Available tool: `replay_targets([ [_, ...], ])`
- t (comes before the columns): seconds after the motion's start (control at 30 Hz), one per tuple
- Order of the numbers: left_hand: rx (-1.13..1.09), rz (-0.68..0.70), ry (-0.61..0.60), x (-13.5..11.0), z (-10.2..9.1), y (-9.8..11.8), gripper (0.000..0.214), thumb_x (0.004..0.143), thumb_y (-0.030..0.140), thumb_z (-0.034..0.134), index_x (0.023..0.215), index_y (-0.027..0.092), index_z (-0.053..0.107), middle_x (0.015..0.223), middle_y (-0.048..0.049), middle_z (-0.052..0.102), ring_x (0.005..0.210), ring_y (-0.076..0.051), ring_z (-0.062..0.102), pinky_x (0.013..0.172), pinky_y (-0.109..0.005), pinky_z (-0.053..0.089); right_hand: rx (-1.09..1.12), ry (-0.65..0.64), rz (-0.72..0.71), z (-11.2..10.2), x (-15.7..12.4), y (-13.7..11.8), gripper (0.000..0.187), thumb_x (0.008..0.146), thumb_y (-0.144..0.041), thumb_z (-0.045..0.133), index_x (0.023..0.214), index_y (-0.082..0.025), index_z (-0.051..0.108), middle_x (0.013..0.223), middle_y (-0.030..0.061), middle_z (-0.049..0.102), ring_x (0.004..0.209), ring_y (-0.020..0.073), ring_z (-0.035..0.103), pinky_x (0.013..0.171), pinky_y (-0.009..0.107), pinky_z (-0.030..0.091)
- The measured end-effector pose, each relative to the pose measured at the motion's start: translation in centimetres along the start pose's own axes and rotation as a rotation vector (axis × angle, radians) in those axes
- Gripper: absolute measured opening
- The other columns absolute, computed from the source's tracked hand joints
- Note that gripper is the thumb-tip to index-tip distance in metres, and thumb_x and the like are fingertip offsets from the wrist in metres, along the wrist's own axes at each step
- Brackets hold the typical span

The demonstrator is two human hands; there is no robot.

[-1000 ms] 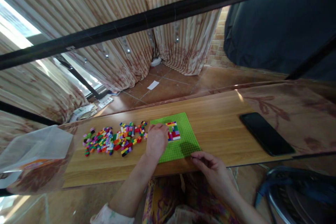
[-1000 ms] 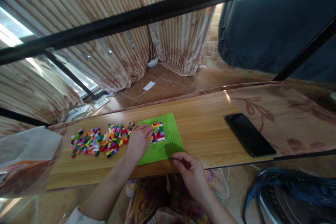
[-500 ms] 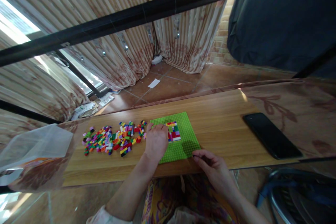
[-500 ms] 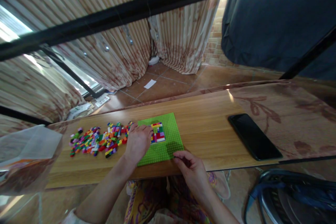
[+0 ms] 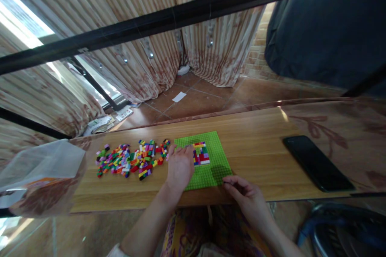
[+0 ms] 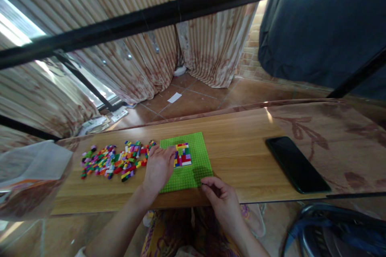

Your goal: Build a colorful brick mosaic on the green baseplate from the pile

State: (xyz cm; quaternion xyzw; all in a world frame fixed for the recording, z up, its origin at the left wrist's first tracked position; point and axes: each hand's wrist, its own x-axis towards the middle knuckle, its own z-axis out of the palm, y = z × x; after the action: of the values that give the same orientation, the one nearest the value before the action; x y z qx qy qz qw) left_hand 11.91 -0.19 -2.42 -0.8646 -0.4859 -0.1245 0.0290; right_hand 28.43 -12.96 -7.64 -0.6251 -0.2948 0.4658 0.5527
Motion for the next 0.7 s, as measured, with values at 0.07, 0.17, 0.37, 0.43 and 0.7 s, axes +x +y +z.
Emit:
replay_targets([
  [0.07,-0.01,0.022,0.005,-0.21,0.11,-0.07,0.023,0.088,0.011,0.047,0.095,0.021,0.067,0.081,-0.0039,0.072,0.08,-0.021,0.063,0.098,-0.043,0.033,-0.005,0.006,0.007,0.04,0.07,0.1,0.034,0.062,-0.052,0.077,0.078,-0.022,0.074,0.076,0.0049,0.072,0.074,0.0197,0.064,0.071,0.03,0.051],
  [0.17,-0.017,0.041,0.018,-0.42,0.29,-0.12,0.022,0.089,0.013,0.049,0.093,0.022,0.068,0.088,-0.0039,0.073,0.084,-0.021,0.061,0.099,-0.046,0.032,-0.017,0.003,0.011,0.09,0.13,0.13,0.036,0.061,-0.053,0.076,0.078,-0.021,0.074,0.075,0.0052,0.072,0.072,0.02,0.064,0.069,0.031,0.051],
  [0.37,-0.038,0.044,0.036,-0.76,0.55,-0.04,0.023,0.09,0.015,0.048,0.098,0.022,0.068,0.096,-0.0032,0.073,0.09,-0.022,0.059,0.099,-0.048,0.032,-0.061,0.006,0.0,0.14,0.07,0.11,0.037,0.063,-0.054,0.075,0.079,-0.021,0.075,0.076,0.0057,0.072,0.072,0.0205,0.064,0.07,0.031,0.052],
  [0.43,-0.05,0.037,0.038,-0.83,0.52,0.07,0.024,0.091,0.016,0.047,0.099,0.023,0.068,0.1,-0.0033,0.072,0.092,-0.022,0.058,0.101,-0.048,0.031,-0.075,0.0,-0.012,0.16,0.04,0.16,0.036,0.065,-0.054,0.074,0.079,-0.021,0.075,0.076,0.0058,0.072,0.072,0.0208,0.064,0.07,0.032,0.052],
  [0.7,-0.061,-0.009,-0.028,-0.73,0.37,0.39,0.026,0.089,0.013,0.045,0.097,0.023,0.067,0.1,-0.0039,0.07,0.097,-0.023,0.054,0.105,-0.052,0.025,-0.107,-0.036,-0.02,-0.01,0.04,0.49,0.039,0.068,-0.053,0.073,0.09,-0.021,0.076,0.084,0.0072,0.073,0.073,0.0215,0.064,0.064,0.032,0.051],
])
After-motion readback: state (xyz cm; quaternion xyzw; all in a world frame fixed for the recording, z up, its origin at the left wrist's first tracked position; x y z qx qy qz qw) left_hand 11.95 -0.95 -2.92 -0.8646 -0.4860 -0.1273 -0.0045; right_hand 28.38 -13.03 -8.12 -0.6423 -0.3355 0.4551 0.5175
